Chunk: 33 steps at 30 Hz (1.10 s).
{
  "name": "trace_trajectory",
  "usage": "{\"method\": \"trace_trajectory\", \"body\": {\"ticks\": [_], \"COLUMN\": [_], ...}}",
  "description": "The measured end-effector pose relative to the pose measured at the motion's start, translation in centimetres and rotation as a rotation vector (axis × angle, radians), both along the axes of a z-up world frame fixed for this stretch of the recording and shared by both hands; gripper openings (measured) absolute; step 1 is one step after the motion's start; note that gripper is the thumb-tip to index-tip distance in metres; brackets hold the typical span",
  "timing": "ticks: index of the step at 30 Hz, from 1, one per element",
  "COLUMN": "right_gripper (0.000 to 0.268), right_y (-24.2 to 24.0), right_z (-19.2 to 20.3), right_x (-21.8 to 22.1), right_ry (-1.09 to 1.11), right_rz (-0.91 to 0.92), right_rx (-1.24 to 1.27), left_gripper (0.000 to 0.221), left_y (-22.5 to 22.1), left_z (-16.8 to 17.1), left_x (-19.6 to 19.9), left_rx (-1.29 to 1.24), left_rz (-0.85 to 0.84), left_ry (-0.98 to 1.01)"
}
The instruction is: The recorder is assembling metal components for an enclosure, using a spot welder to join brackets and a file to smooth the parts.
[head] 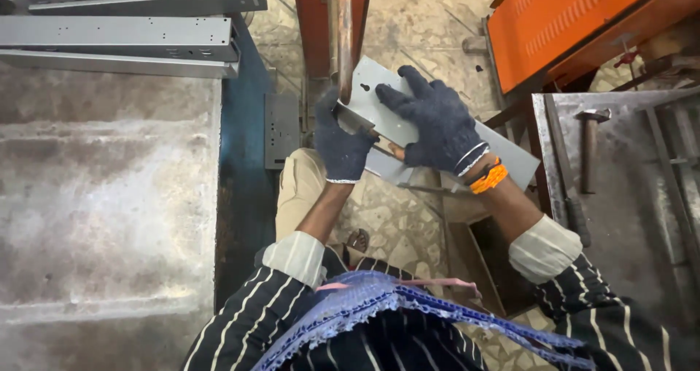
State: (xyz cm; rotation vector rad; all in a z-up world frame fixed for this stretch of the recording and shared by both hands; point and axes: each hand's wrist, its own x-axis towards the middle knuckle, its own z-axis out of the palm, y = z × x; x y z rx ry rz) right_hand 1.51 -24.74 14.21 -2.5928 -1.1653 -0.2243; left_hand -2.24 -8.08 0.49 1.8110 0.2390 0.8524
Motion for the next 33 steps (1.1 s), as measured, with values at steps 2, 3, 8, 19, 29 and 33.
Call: {"method": "trace_trajectory", "body": {"ticks": [2,3,8,19,29,33], "right_gripper": [0.094,0.096,0.096,0.086,0.091,0.102], "right_y": [0.1,0.2,0.3,0.2,1.5,2.8], "right_z": [0.4,0.6,0.6,-0.9,-2.7,-3.1], "right_x": [0.1,0.3,1.0,1.0,-3.9,-5.4], "right_ry": [0.021,0.039,0.051,-0.002,0.005,0.055], "right_rz": [-0.001,0.005,0.033,0.029,-0.149,-0.285], "right_rx": [-0.032,-0.064,-0.069,-0.005,0.126,0.150], "left_gripper": [0.091,0.090,0.090,0.088,0.090,0.088], "left_y": [-0.2,-0.3,-0.8,0.1,3.3,4.6], "left_z": [-0.5,-0.7,-1.4,-1.0,1.2,1.6], "left_x": [0.0,0.0,-0.1,-0.2,-0.9,-0.5], "left_rx": [-0.013,-0.027,-0.088,-0.111,0.074,0.184], "left_rz": [-0.002,0.001,-0.001,-0.091,-0.216,-0.278], "left_ry": [-0.010,-0.023,0.017,0.148,0.054,0.041]}}
